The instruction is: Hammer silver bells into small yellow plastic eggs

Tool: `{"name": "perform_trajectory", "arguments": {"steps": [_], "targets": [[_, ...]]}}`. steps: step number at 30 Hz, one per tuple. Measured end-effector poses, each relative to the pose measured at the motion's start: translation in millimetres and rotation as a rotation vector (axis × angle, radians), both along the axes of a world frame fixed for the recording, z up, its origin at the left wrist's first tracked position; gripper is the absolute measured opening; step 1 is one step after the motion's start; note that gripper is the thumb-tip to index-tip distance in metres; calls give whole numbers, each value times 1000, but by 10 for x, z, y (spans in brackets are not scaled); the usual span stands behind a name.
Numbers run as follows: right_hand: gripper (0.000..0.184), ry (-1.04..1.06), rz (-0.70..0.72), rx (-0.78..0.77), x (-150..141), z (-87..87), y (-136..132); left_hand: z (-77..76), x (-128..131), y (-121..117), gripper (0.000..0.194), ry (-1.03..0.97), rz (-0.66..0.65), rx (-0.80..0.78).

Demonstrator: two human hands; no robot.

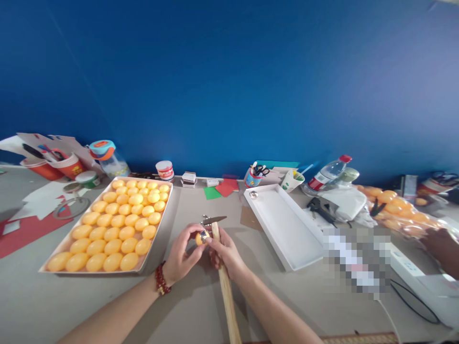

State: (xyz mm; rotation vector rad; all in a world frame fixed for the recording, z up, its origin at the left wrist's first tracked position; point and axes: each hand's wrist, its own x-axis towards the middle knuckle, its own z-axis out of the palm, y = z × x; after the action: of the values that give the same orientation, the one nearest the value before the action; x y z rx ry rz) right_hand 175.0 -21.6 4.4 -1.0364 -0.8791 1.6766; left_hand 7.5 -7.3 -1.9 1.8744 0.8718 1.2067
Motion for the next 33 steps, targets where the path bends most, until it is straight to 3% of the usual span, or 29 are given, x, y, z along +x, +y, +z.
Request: {"name": "perform_trajectory", "arguments": {"steps": [7,12,16,21,25,33], "targets": [[47,8,10,-9,18,31,17,47,-5,10,40,146,-24,158],[43,67,46,-21,11,28,13,-7,8,4,44,93,5,121],[46,47,32,-15,7,-1,13,43,8,-1,33,135,-17,132],[52,5,12,30,15,-15,9,104,3,-6,34,189,-6,168],[47,16,52,25,20,6,11,83,2,-7,36,183,15,180],[45,82,57,4,7,-12,1,7,-16,25,43,157,-70,162]]}}
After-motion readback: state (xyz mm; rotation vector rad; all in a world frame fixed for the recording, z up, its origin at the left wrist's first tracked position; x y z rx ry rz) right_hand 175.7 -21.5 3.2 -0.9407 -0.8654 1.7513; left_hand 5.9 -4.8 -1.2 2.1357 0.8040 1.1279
